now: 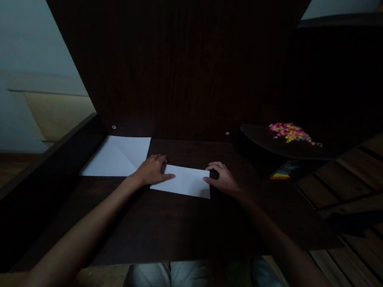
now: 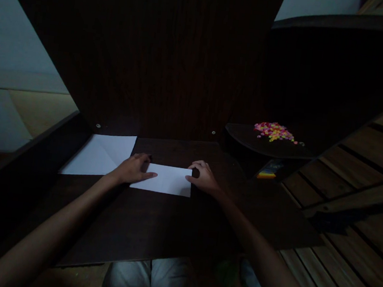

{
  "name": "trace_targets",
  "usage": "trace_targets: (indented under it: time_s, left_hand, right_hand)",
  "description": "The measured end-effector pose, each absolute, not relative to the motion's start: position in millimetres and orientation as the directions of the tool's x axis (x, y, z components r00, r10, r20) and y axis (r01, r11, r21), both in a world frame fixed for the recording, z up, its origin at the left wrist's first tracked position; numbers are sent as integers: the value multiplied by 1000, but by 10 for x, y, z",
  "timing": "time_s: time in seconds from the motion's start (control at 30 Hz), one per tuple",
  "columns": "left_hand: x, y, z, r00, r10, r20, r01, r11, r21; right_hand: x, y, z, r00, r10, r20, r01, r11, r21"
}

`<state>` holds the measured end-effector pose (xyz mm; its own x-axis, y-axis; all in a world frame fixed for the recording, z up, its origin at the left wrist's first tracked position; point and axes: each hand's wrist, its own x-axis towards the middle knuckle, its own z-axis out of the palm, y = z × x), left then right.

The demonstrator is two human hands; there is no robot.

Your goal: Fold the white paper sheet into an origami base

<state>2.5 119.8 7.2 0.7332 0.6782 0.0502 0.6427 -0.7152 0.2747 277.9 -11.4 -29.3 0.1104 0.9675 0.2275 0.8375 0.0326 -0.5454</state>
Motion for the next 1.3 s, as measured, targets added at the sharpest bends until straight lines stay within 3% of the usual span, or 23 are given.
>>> trace_targets:
  time_s: [0.23,0.53,0.7,0.83,0.93,1.03,1.13,1.3]
  left_hand:
    - [-90,1239,55,657,743,127,570,-599,562]
    - [-165,1152,249,565,767,305,338,-552,762]
    - [-204,1072,379,495,736,462,305,-645,701]
    - [-299,1090,319,577,573,582,243,-801,547]
    - [-383,1111,192,736,429,524,208,-879,429]
    - [-435,1083,93,845,342,411,201,-915,349]
    - [-423,1013,67,880,345,326,248,-920,304]
    - [-245,931,66,862,430,269,341,-884,321]
  right_hand:
    - [2722,-2,-258,149,860,488,760,216,-613]
    - [2582,-102,-27,228,761,607,690,314,-653]
    - [2510,-182,125,204,671,712,730,380,-568]
    - [2526,-221,93,93,641,762,772,437,-462]
    - [2596,-248,-3,-96,707,701,783,489,-386]
    - [2666,-290,-88,-281,789,547,776,522,-355]
    - [2685,-327,-123,-364,818,446,778,531,-338]
    - [2566,-282,-145,-324,856,402,802,474,-363]
